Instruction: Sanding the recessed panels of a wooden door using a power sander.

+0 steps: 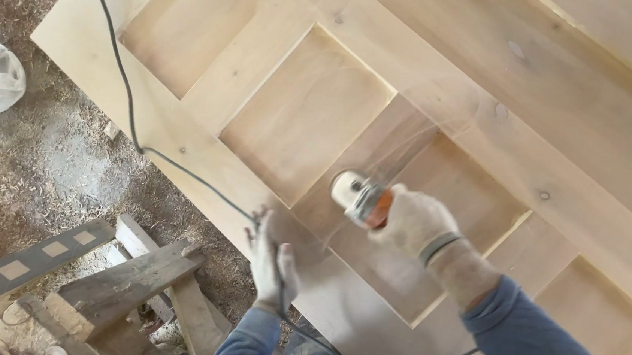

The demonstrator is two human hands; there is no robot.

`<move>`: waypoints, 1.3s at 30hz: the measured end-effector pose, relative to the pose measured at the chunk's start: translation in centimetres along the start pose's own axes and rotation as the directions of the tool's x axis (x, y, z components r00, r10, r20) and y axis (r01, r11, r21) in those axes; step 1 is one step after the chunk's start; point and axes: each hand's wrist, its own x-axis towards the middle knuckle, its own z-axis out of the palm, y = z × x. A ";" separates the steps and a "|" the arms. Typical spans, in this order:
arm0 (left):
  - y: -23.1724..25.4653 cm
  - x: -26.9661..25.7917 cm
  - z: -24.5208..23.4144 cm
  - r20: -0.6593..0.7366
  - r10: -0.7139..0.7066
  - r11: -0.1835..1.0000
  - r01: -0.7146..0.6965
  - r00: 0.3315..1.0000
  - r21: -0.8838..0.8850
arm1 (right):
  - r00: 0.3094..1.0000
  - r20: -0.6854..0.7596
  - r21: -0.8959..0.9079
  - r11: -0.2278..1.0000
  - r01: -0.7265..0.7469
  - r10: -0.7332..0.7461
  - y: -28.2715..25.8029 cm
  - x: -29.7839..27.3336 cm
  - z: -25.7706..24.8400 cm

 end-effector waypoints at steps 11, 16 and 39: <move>4.6 1.1 3.0 0.367 0.003 0.892 -0.168 0.930 0.420 | 0.955 -0.228 0.136 0.977 -0.164 0.192 12.5 6.1 -5.5; 4.6 1.2 3.0 0.359 -0.007 0.887 -0.160 0.933 0.433 | 0.912 -0.324 0.154 0.965 -0.210 0.250 20.2 7.4 -6.0; 3.2 0.2 3.5 0.147 -0.036 0.908 -0.029 0.989 0.417 | 0.986 -0.117 0.240 0.967 -0.084 0.115 9.1 -14.0 4.0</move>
